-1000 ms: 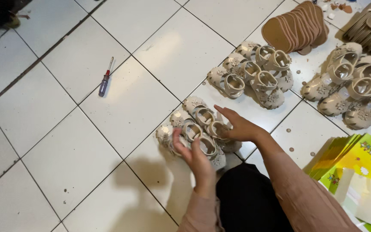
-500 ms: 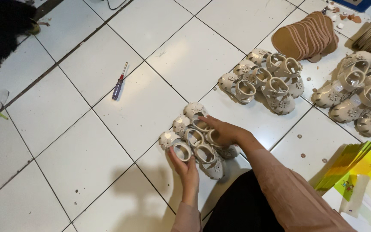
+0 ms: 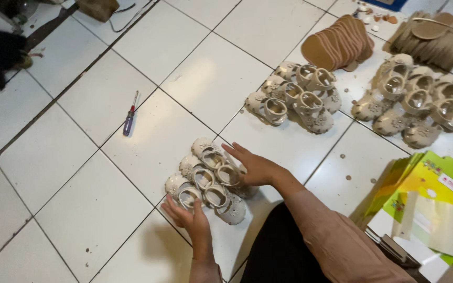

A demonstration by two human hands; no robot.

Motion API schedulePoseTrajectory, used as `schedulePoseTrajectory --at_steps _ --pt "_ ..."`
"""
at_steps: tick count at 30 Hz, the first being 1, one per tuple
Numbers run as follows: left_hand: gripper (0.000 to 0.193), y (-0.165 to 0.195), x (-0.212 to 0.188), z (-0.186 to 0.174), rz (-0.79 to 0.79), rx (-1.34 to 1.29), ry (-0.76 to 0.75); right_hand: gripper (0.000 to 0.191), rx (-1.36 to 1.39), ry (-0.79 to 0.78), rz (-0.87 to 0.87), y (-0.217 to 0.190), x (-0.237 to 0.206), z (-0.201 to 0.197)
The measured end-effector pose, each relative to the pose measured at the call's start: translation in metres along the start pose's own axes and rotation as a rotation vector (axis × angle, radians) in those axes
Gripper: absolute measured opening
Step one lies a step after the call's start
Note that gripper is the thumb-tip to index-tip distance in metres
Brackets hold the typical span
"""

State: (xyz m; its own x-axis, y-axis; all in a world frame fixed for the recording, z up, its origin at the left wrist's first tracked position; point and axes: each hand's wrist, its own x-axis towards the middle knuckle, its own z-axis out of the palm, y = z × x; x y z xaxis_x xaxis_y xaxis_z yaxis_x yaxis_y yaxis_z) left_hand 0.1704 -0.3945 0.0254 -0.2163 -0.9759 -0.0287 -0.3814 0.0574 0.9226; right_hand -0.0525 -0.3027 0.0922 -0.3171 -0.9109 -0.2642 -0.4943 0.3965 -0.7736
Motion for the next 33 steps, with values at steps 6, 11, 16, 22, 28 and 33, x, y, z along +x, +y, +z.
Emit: schedulePoseTrajectory --at_steps 6,11,16,22,28,33 --pt "0.068 0.104 -0.066 0.031 0.232 -0.335 -0.215 0.066 0.270 0.407 0.100 0.018 -0.183 -0.038" --pt "0.056 0.177 -0.177 0.084 0.293 -0.569 -0.740 0.052 0.090 0.634 0.340 0.066 -0.364 -0.047" --pt "0.037 0.194 -0.294 0.130 0.365 -0.581 -1.154 0.039 -0.333 0.992 0.520 0.111 -0.530 -0.031" --pt "0.033 0.159 -0.366 0.197 0.260 -0.512 -1.322 0.031 -0.213 1.321 0.845 0.144 -0.622 -0.017" --pt "0.027 0.114 -0.361 0.232 -0.220 -0.453 -1.444 0.036 -0.368 1.244 0.846 0.175 -0.593 -0.030" --pt "0.026 0.104 -0.351 0.241 -0.212 -0.525 -1.432 0.028 -0.268 1.216 1.047 0.211 -0.593 -0.033"
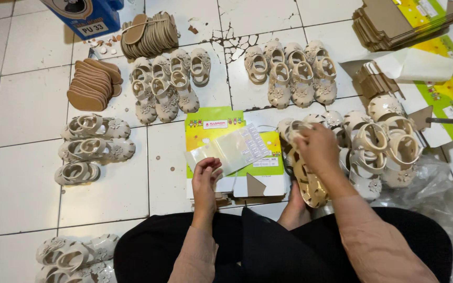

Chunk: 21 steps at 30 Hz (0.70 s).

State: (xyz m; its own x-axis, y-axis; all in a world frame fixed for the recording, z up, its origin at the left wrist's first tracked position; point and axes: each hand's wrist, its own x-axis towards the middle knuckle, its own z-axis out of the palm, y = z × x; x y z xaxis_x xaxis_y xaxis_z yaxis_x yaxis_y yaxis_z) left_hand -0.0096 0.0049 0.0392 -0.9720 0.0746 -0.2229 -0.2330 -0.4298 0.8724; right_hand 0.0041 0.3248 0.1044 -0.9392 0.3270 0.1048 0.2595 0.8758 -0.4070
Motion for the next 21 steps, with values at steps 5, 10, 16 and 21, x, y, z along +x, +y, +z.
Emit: schedulePoseTrajectory --at_steps 5,10,16,21 --pt "0.026 0.001 0.001 0.001 0.004 0.000 -0.034 0.027 0.692 0.029 0.497 0.071 0.017 -0.014" --pt "0.026 0.001 -0.003 0.004 0.015 0.046 -0.065 0.027 0.379 -0.104 0.346 0.101 -0.003 -0.063" --pt "0.023 0.000 -0.004 0.005 0.032 0.151 -0.045 0.022 0.223 -0.023 0.273 0.065 -0.009 -0.060" --pt "0.022 0.000 -0.002 0.006 0.061 0.139 -0.052 0.019 0.194 0.225 0.083 0.057 -0.008 -0.017"
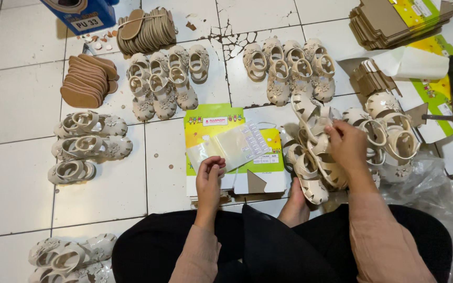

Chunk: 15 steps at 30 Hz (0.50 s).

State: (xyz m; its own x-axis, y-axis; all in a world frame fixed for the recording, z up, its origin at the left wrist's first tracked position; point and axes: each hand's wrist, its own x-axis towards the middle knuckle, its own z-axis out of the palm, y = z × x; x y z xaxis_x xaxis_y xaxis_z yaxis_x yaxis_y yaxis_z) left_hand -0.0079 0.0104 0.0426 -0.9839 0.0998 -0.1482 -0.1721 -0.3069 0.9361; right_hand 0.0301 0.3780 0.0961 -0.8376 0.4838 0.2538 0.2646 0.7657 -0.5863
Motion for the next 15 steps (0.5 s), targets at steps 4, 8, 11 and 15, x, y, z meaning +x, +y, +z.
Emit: schedulePoseTrajectory --at_steps 4,8,11,15 --pt "0.020 0.000 0.000 0.000 -0.037 -0.011 0.024 0.017 0.566 0.109 0.251 0.032 0.005 0.034" --pt "0.021 -0.002 -0.002 -0.001 -0.019 0.021 0.015 0.017 1.058 0.028 0.383 0.067 0.023 0.023" --pt "0.020 -0.003 0.002 0.001 -0.020 -0.009 0.013 0.011 1.325 -0.004 0.245 0.065 0.028 0.003" --pt "0.021 -0.002 0.002 0.002 -0.030 0.008 0.023 0.011 1.703 -0.202 0.366 0.031 0.020 -0.006"
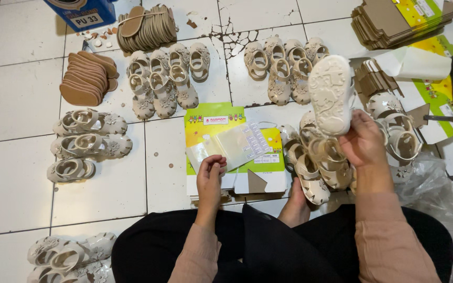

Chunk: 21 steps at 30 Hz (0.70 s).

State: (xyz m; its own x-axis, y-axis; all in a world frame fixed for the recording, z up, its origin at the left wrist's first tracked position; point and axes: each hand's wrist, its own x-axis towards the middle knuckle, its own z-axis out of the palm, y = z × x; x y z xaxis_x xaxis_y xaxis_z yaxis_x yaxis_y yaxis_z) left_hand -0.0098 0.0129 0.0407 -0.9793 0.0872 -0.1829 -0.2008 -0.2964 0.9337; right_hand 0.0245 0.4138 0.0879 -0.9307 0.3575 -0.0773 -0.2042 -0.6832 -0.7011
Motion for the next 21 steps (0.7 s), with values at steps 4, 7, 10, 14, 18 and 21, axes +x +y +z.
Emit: schedulePoseTrajectory --at_steps 4,7,10,14,18,21 --pt "0.021 0.004 -0.001 0.003 0.013 0.014 -0.001 0.017 0.004 -0.040 0.118 0.015 -0.008 0.022" --pt "0.021 0.012 -0.003 0.006 -0.002 0.014 0.001 0.014 -0.013 -0.077 0.160 0.025 -0.011 0.027" --pt "0.030 0.021 -0.004 0.010 0.052 -0.085 -0.118 0.013 -0.263 -0.141 0.154 0.051 -0.019 0.041" --pt "0.059 0.026 -0.007 0.013 -0.151 -0.429 -0.176 0.025 -0.845 -0.328 0.194 0.108 -0.039 0.082" --pt "0.079 0.021 0.004 0.004 -0.186 -0.576 -0.014 0.028 -1.190 -0.299 0.073 0.133 -0.028 0.115" --pt "0.084 0.014 0.010 -0.004 -0.192 -0.597 0.086 0.024 -1.675 -0.522 -0.304 0.140 -0.016 0.126"
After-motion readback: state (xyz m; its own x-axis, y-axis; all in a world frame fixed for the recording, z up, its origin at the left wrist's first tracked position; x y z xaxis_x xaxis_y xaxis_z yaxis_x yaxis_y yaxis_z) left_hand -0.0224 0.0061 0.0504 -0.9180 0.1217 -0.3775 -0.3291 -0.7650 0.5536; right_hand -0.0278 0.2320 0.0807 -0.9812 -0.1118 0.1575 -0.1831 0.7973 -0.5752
